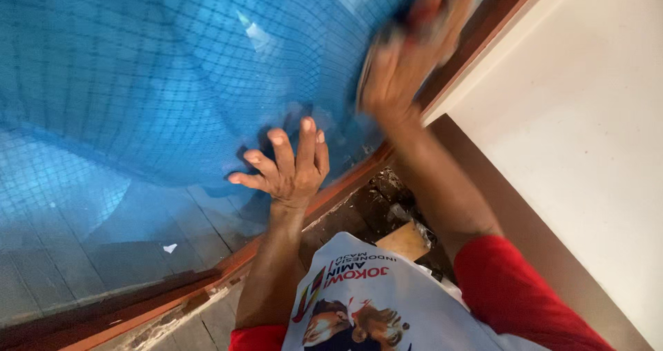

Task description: The person cleans a glass window pane by hand with a cloth, using circular and sweeping motions across the surface.

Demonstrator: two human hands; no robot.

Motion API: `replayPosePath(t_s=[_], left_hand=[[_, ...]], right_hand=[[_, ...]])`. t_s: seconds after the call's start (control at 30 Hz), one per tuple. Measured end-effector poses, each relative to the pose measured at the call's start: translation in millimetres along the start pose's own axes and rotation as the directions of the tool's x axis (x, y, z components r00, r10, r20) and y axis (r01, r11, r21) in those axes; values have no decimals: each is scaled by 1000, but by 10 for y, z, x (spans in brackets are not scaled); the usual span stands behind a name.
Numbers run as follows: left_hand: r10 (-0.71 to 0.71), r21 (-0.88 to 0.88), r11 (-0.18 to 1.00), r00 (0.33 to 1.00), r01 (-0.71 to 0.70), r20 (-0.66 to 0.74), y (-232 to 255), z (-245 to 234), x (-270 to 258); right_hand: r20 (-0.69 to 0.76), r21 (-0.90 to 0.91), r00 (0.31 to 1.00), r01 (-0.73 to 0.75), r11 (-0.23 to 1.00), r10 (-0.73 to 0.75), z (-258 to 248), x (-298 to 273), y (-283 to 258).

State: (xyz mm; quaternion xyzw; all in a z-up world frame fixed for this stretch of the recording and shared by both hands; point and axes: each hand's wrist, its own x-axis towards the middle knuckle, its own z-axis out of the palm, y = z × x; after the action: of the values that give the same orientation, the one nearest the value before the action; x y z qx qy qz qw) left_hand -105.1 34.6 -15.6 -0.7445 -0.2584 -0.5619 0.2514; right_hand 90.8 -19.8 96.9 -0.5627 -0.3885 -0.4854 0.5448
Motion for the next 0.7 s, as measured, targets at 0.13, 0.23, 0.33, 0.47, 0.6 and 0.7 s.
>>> replayPosePath(t_s=[0.13,0.23,0.33,0.47,0.6,0.7], left_hand=[[4,21,1000,1000,-4,-21,3,12,22],[6,16,1000,1000,-6,-14,-6,-4,30],[15,-52,999,1000,-15,7,-38,-81,26],[5,-254,967,999,9,54,-163,-347,-6],[-51,-340,940,994,16,-95,-407,-509,14],[-126,-223,969,990,108,-69,-645,-586,24]], right_hand=[[41,43,998,-58,997,56,-104,-873,-152],[195,-86,978,-65,994,81,-280,-1617,-178],[378,-103,914,-112,988,143,-465,-1931,-218],[166,-107,985,-26,994,44,-223,-1350,-301],[118,-123,993,11,992,3,-82,-379,-343],[111,-110,993,46,993,-34,82,194,-227]])
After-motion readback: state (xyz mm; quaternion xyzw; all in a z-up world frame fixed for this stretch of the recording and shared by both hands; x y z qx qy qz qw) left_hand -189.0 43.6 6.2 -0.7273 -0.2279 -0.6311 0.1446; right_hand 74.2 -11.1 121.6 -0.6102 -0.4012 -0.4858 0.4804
